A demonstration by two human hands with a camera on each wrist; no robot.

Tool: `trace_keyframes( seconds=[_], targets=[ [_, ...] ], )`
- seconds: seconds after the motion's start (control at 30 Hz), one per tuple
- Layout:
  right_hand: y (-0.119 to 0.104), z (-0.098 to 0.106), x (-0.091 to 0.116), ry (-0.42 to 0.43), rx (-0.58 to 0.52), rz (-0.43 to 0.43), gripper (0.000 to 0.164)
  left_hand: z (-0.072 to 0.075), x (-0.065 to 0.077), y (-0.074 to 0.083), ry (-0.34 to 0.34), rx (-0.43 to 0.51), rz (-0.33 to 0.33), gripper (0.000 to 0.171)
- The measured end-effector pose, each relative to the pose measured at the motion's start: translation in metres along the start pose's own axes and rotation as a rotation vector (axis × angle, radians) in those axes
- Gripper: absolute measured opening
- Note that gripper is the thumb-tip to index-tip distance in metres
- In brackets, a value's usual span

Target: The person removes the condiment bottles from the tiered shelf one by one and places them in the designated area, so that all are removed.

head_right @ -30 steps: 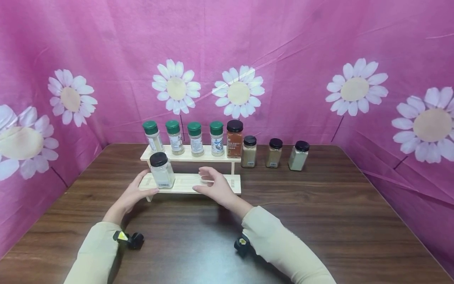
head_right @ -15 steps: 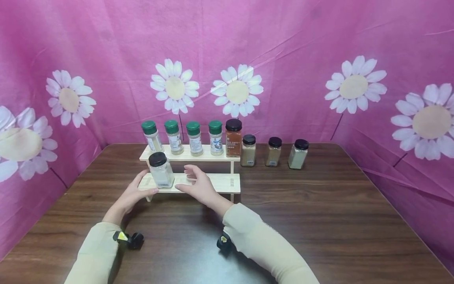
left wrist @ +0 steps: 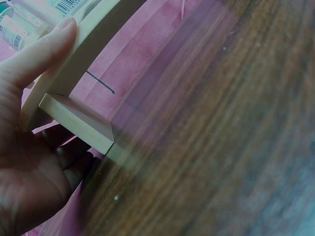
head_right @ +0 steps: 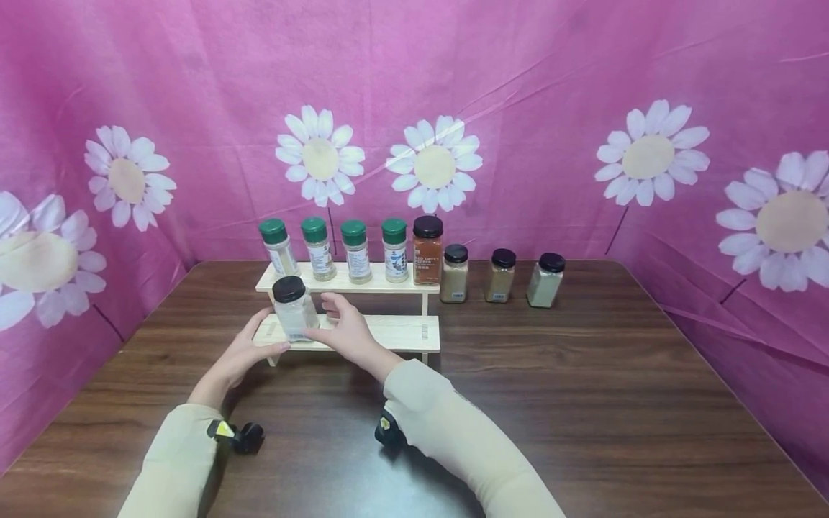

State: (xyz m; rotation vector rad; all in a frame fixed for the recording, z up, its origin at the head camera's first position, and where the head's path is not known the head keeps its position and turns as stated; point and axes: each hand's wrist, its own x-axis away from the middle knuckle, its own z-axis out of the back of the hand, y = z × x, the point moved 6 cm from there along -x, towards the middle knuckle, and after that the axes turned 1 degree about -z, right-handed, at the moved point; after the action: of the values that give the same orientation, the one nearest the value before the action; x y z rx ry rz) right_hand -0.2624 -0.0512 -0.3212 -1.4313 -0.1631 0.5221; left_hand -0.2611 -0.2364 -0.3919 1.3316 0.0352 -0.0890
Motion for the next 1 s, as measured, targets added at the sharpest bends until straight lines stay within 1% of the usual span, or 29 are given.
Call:
trace_keyframes(
  seconds=[0.07, 0.2, 0.3, 0.47, 0.53, 0.67, 0.8, 1.0],
  targets=[
    [-0.006, -0.002, 0.000, -0.007, 0.005, 0.009, 0.056, 0.000, 0.000, 0.000, -0.002, 0.005, -0.004, 0.083],
    [-0.006, -0.005, -0.006, -0.026, -0.011, 0.031, 0.056, 0.000, -0.001, 0.000, -0.004, 0.009, -0.002, 0.083],
    [0.001, -0.007, -0.014, -0.034, -0.002, 0.033, 0.056, 0.001, -0.001, -0.001, -0.004, 0.007, 0.004, 0.083],
    [0.016, -0.011, -0.024, -0.013, 0.030, -0.003, 0.057, 0.000, 0.000, 0.000, -0.009, 0.016, 0.004, 0.083],
    [0.018, -0.012, -0.027, -0.009, 0.025, -0.014, 0.058, -0.001, 0.000, 0.001, -0.012, 0.020, 0.004, 0.083],
    [0.018, -0.015, -0.030, -0.008, 0.028, 0.004, 0.055, -0.001, 0.000, 0.002, -0.013, 0.023, 0.004, 0.083],
    [0.016, -0.015, -0.032, -0.009, 0.061, 0.027, 0.050, -0.001, 0.000, 0.001, -0.014, 0.019, 0.009, 0.083],
    [0.013, -0.016, -0.033, -0.016, 0.068, 0.030, 0.047, 0.000, -0.001, 0.001, -0.012, 0.009, 0.023, 0.084]
  ],
)
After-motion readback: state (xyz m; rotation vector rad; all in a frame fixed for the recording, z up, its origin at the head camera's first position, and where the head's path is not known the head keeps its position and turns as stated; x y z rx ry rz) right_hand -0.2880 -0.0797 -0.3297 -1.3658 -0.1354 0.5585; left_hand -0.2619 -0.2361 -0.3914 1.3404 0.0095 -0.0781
